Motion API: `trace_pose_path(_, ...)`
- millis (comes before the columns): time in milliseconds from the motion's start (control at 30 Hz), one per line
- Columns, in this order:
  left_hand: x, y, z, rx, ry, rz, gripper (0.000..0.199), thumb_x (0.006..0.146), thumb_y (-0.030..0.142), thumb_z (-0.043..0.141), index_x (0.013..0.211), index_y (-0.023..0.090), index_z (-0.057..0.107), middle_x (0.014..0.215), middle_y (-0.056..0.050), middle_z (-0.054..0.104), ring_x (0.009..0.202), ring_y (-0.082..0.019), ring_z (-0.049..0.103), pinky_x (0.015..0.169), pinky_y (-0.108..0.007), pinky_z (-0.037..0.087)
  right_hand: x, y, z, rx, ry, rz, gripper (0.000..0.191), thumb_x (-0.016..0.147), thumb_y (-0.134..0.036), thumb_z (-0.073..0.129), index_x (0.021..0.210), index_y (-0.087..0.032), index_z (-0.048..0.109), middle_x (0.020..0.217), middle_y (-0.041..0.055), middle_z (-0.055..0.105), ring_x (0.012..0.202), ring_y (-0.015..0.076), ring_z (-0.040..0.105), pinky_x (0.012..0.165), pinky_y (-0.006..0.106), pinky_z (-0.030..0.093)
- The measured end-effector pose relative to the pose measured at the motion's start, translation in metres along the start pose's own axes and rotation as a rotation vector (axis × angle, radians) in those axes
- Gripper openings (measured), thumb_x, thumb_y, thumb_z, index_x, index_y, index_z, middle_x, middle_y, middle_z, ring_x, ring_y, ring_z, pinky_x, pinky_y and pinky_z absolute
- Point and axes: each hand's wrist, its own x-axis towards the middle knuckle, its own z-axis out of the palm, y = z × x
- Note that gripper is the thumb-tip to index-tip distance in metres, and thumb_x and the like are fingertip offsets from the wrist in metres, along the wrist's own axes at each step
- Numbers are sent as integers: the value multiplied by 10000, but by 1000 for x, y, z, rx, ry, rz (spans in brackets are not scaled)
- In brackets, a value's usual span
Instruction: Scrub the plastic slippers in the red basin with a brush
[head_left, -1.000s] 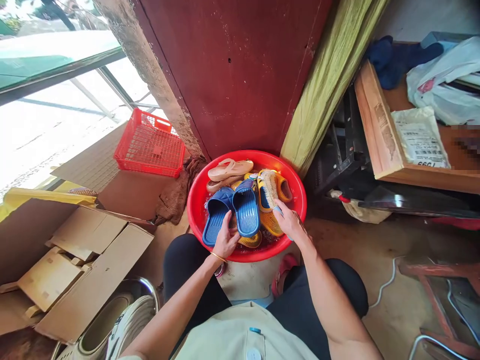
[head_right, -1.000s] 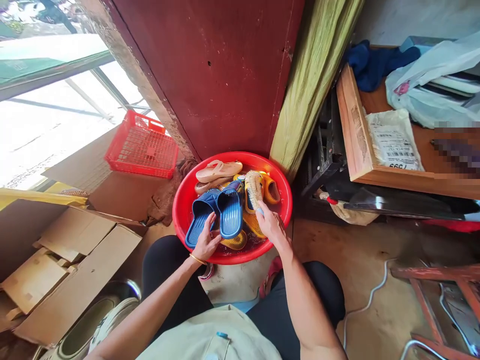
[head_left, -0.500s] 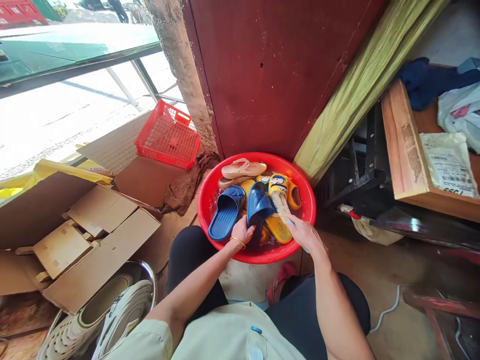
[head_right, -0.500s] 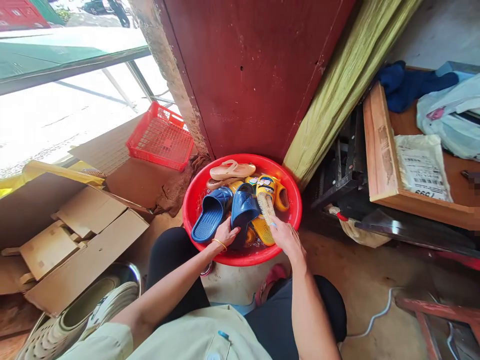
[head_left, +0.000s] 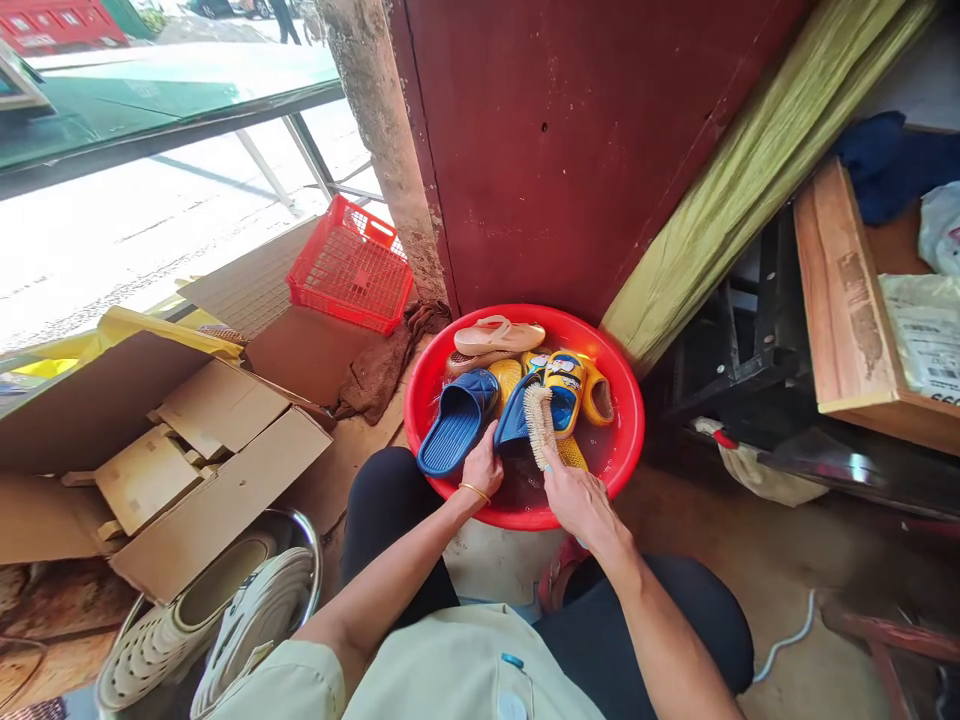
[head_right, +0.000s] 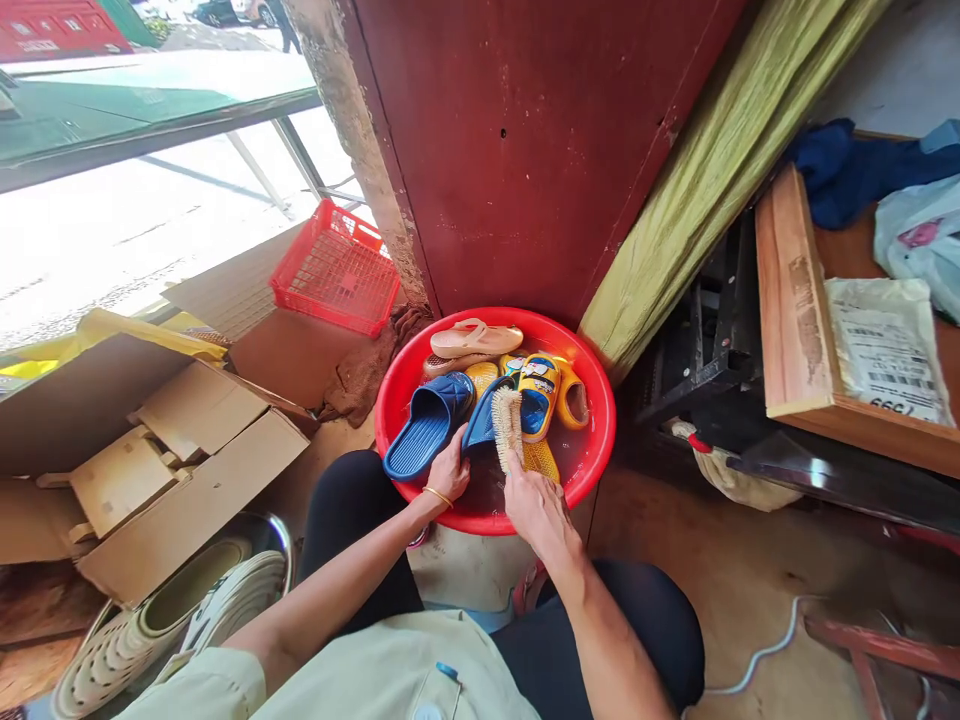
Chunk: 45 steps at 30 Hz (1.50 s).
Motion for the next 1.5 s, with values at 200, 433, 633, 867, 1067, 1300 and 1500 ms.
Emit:
trace_pose_path(200,-1,6,-6,-165,-49,2,714,747,72,510,1448,201,473,1399,-89,595,1285,-265,561,1143,-409,387,38,7,-6,77,35,139,541,1016,-315,307,1556,-278,318,1074,148,742,1005,287,708,823,369,498)
trace_pose_path(433,1,8,-7,-199,-2,-138,702,718,71,541,1404,221,516,1348,-86,628,1243,-296,580,1139,-445,375,22,-20,12,41,125,9,572,1006,-273,314,1577,-273,282,1080,159,719,935,272,718,810,354,519)
trace_pose_path(633,1,7,-7,-160,-26,-95,659,704,61,519,1341,219,581,1263,-87,672,1184,-281,609,1102,-415,400,33,-4,9,10,152,97,570,1002,-259,329,1570,-291,304,1068,155,723,931,274,717,831,383,528)
trace_pose_path(867,8,4,-18,-502,-53,-178,385,646,213,574,1015,190,683,840,-1,682,808,-203,602,829,-321,492,53,31,12,302,314,30,526,1011,-305,346,1531,-243,397,1248,86,704,1097,209,676,932,295,511)
trace_pose_path(1067,10,5,-21,-718,-57,-358,313,561,296,625,854,189,639,703,33,601,679,-153,524,659,-256,442,44,45,16,259,246,59,512,981,-303,416,1490,-338,457,1171,35,742,1023,219,709,881,328,543)
trace_pose_path(1300,9,8,-26,-900,-58,-476,470,534,309,687,986,188,637,837,-2,699,722,-184,630,703,-314,518,38,48,13,388,357,-58,521,987,-287,393,1505,-258,445,1324,47,667,1152,188,656,964,273,502)
trace_pose_path(1500,9,8,-25,-1027,-7,-558,546,572,357,773,1068,191,618,920,-28,727,795,-205,687,768,-353,558,31,46,6,320,211,98,510,979,-285,407,1485,-299,471,1166,58,745,1024,226,712,868,316,526)
